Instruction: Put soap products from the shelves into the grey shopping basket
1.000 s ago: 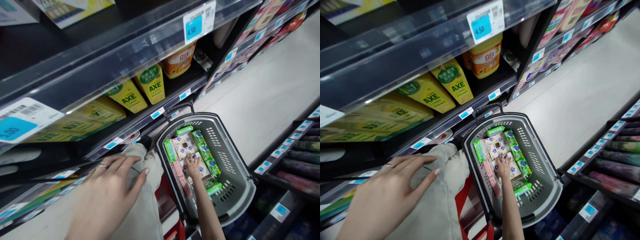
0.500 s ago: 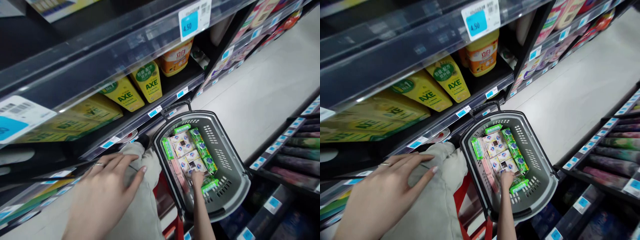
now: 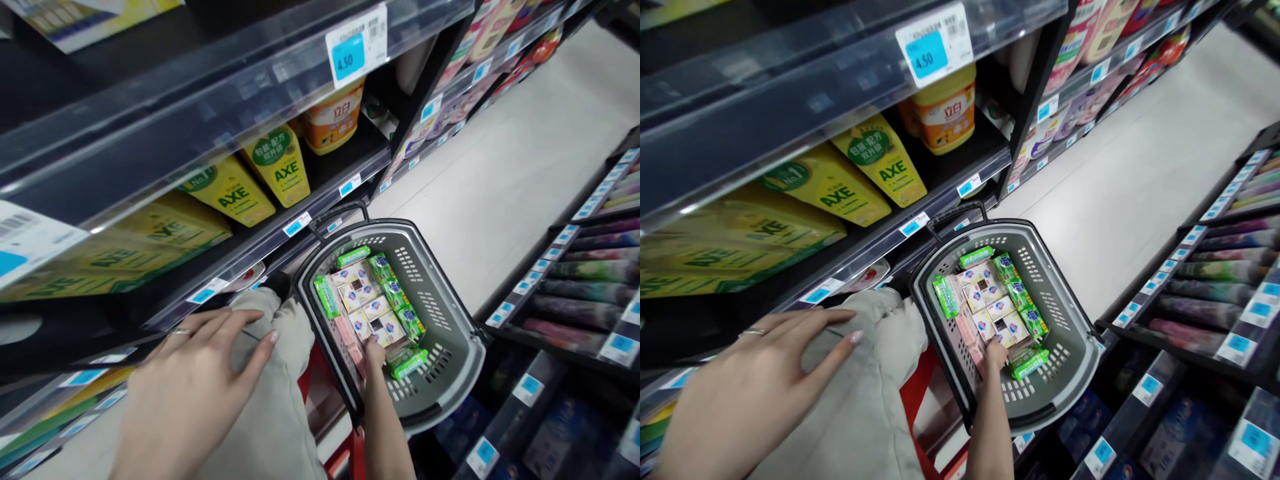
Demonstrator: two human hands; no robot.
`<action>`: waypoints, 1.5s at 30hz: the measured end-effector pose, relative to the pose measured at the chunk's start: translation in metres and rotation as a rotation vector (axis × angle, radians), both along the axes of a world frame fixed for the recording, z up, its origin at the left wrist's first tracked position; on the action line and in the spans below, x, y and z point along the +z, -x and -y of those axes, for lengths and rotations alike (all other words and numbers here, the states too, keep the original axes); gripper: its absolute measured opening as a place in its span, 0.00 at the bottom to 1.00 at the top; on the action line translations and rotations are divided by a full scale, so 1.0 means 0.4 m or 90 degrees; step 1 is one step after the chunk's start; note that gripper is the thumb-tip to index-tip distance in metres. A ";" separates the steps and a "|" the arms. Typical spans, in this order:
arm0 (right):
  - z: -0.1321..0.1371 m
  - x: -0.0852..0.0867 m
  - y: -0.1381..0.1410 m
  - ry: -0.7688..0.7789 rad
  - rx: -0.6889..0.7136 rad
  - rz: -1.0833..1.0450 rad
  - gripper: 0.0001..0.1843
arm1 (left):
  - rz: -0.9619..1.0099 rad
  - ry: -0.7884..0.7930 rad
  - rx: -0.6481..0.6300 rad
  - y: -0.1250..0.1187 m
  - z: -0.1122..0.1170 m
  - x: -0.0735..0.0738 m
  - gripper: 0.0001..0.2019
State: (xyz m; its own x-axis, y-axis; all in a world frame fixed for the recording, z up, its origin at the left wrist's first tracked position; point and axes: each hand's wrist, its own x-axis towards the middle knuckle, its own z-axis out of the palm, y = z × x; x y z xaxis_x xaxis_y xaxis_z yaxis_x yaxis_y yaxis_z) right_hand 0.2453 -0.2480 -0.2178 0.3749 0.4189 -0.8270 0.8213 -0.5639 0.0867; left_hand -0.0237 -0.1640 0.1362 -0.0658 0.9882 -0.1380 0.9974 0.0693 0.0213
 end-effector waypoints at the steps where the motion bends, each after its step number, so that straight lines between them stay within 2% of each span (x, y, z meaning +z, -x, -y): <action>1: 0.002 -0.003 0.000 0.013 -0.013 0.009 0.35 | -0.003 -0.004 -0.003 0.000 0.000 0.000 0.22; 5: 0.001 -0.011 -0.003 0.052 -0.062 0.041 0.36 | -0.008 -0.016 -0.024 0.000 0.001 -0.001 0.21; 8: 0.010 0.001 -0.010 0.059 -0.094 0.055 0.39 | -0.013 -0.019 -0.028 0.000 0.002 -0.003 0.21; 10: 0.016 0.016 -0.019 0.006 -0.102 0.083 0.38 | -0.011 -0.018 -0.029 0.000 0.003 -0.004 0.22; 11: 0.014 0.023 -0.023 -0.056 -0.080 0.096 0.36 | -0.007 -0.016 -0.028 0.000 0.004 -0.005 0.22; 12: 0.008 0.030 -0.027 -0.137 -0.032 0.102 0.32 | -0.004 -0.013 -0.026 0.000 0.004 -0.005 0.22; 14: -0.026 0.038 -0.033 -0.296 0.131 0.075 0.26 | -0.001 -0.013 -0.022 0.001 0.006 -0.005 0.22; 16: -0.087 0.038 -0.040 -0.361 0.322 0.013 0.26 | -0.003 -0.021 -0.029 0.002 0.007 -0.004 0.22; 18: -0.162 0.033 -0.049 -0.327 0.465 -0.031 0.27 | -0.007 -0.034 -0.040 0.002 0.007 -0.003 0.22; 21: -0.261 0.023 -0.070 -0.190 0.590 -0.061 0.25 | -0.007 -0.047 -0.045 0.001 0.006 -0.003 0.21; 23: -0.299 0.015 -0.085 -0.128 0.656 -0.075 0.24 | -0.012 -0.053 -0.054 0.001 0.005 -0.005 0.21; 26: -0.314 0.005 -0.103 -0.125 0.740 -0.098 0.25 | -0.016 -0.061 -0.071 0.002 0.004 -0.010 0.22; 29: -0.305 -0.001 -0.111 -0.133 0.751 -0.115 0.24 | -0.015 -0.064 -0.081 0.000 0.002 -0.010 0.23; 32: -0.292 0.000 -0.096 -0.141 0.702 -0.101 0.25 | -0.035 -0.045 -0.064 -0.004 0.001 -0.004 0.21; 35: -0.273 0.003 -0.049 -0.166 0.658 -0.105 0.27 | -0.037 -0.033 -0.066 -0.004 0.001 -0.001 0.21; 40: -0.225 -0.008 0.029 -0.147 0.680 -0.248 0.21 | -0.044 -0.038 -0.076 -0.002 0.000 -0.002 0.22; 43: -0.207 -0.015 0.033 -0.160 0.634 -0.240 0.23 | -0.038 -0.032 -0.080 -0.003 -0.001 -0.001 0.21; 45: -0.201 0.000 0.017 -0.202 0.607 -0.232 0.24 | -0.029 -0.026 -0.071 -0.003 0.000 0.002 0.21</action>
State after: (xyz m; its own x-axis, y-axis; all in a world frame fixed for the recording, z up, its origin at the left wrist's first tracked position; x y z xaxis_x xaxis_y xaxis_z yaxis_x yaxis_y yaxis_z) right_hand 0.2383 -0.1674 -0.2176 -0.4694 0.6241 -0.6246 0.8815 0.3717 -0.2911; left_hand -0.0227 -0.1639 0.1368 0.0396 0.9945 -0.0965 0.9988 -0.0421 -0.0239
